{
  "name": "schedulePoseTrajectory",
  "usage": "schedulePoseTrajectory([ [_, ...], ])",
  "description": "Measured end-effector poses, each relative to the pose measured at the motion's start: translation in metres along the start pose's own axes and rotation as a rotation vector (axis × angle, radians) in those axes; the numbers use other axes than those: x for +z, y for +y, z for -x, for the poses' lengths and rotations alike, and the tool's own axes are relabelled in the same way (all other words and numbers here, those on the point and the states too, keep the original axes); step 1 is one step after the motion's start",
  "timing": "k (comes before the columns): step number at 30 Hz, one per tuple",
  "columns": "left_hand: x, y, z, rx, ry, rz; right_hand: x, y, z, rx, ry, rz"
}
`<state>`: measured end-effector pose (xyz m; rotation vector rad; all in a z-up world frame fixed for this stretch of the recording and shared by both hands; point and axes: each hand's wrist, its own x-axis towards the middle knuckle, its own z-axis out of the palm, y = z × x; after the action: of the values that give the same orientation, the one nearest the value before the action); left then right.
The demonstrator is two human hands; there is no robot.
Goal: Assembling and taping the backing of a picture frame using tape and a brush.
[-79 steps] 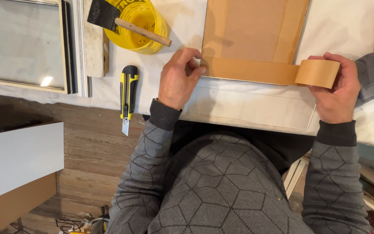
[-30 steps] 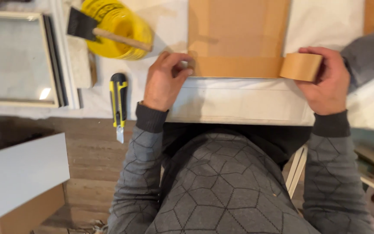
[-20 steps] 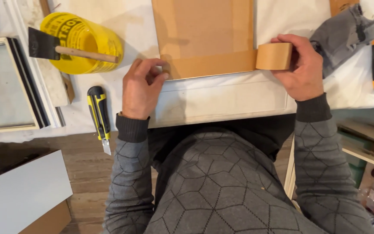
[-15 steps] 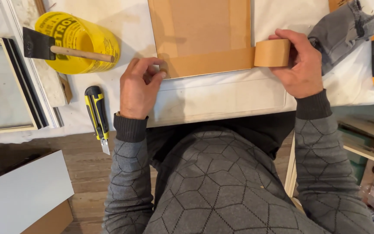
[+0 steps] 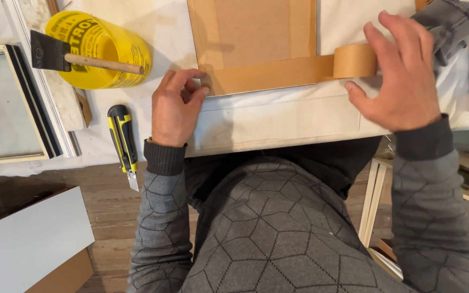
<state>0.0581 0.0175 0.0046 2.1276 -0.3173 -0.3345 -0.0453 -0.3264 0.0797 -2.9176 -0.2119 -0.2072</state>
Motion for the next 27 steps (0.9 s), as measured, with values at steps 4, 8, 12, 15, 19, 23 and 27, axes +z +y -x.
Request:
schedulePoseTrajectory([
  [4, -0.001, 0.002, 0.0, -0.009, -0.003, -0.004, 0.022, -0.025, 0.018, -0.053, -0.036, -0.093],
  [8, 0.001, 0.0, -0.001, -0.006, -0.003, 0.004, 0.049, -0.083, 0.007, -0.162, -0.162, -0.214],
  [12, 0.0, 0.0, 0.0, -0.012, 0.007, 0.001, 0.079, -0.097, 0.008, -0.135, -0.215, -0.247],
  [15, 0.0, 0.0, 0.0, 0.005, 0.008, 0.006, 0.085, -0.082, 0.018, -0.058, -0.216, -0.188],
  [19, -0.002, 0.006, 0.0, 0.011, -0.005, 0.012, 0.072, -0.082, 0.018, 0.009, -0.216, -0.195],
  [23, 0.012, 0.027, 0.003, 0.097, 0.105, -0.266, 0.067, -0.083, 0.016, 0.04, -0.2, -0.246],
  [27, 0.049, 0.06, 0.007, 0.397, 0.046, -0.177, 0.064, -0.085, 0.013, 0.056, -0.197, -0.276],
])
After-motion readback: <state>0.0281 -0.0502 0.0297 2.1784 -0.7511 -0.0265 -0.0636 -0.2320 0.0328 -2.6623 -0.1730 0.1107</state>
